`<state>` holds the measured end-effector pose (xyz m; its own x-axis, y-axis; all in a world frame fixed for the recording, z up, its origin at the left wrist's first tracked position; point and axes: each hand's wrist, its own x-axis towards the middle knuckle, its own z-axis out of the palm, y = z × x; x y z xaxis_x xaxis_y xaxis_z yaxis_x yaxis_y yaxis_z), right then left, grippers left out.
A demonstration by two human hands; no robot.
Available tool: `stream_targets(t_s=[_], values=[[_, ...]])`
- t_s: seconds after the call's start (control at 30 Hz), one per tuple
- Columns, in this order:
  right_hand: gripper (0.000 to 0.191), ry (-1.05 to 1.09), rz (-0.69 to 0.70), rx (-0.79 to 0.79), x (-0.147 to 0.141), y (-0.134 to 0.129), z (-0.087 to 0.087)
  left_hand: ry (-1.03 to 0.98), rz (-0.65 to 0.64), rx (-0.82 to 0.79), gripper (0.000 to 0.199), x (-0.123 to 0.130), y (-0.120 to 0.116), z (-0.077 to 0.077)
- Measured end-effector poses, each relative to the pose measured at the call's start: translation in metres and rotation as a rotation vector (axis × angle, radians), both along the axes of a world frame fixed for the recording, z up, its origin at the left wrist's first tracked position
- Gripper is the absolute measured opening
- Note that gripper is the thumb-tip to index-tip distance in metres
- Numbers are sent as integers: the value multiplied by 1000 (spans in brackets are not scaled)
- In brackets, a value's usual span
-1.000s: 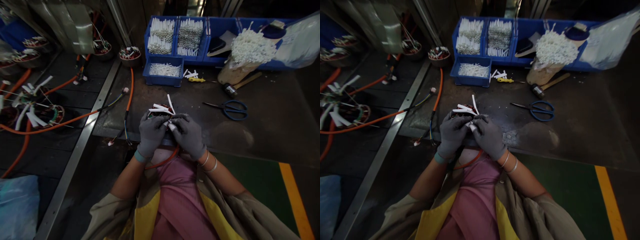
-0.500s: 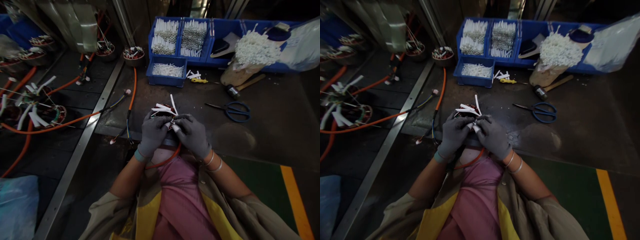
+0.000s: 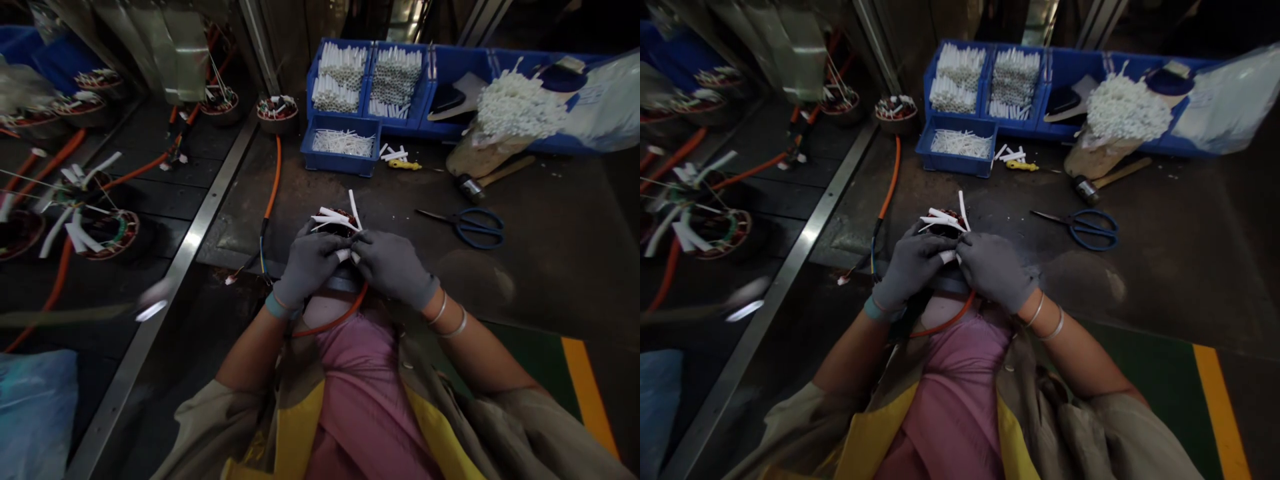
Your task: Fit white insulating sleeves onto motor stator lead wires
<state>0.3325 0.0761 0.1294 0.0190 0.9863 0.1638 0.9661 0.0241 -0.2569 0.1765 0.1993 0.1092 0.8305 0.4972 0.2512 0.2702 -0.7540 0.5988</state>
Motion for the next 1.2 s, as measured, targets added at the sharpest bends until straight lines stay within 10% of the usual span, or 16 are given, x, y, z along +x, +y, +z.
stream_targets(t_s=[0.27, 0.83, 0.97, 1.07, 1.2], values=[[24, 533, -49, 343, 12, -16, -7, -42, 133, 52, 10, -3, -14, -9], [11, 99, -45, 264, -7, 28, -7, -12, 22, -13, 13, -16, -2, -14], [15, 367, 82, 244, 43, 59, 7, -110, -78, -156, 28, -24, 26, -12], [19, 383, -314, 383, 119, 81, 9, -212, -75, -332, 43, -17, 46, -15], [31, 228, -842, 87, 201, 124, -7, -251, -33, -596, 51, 9, 65, -21]])
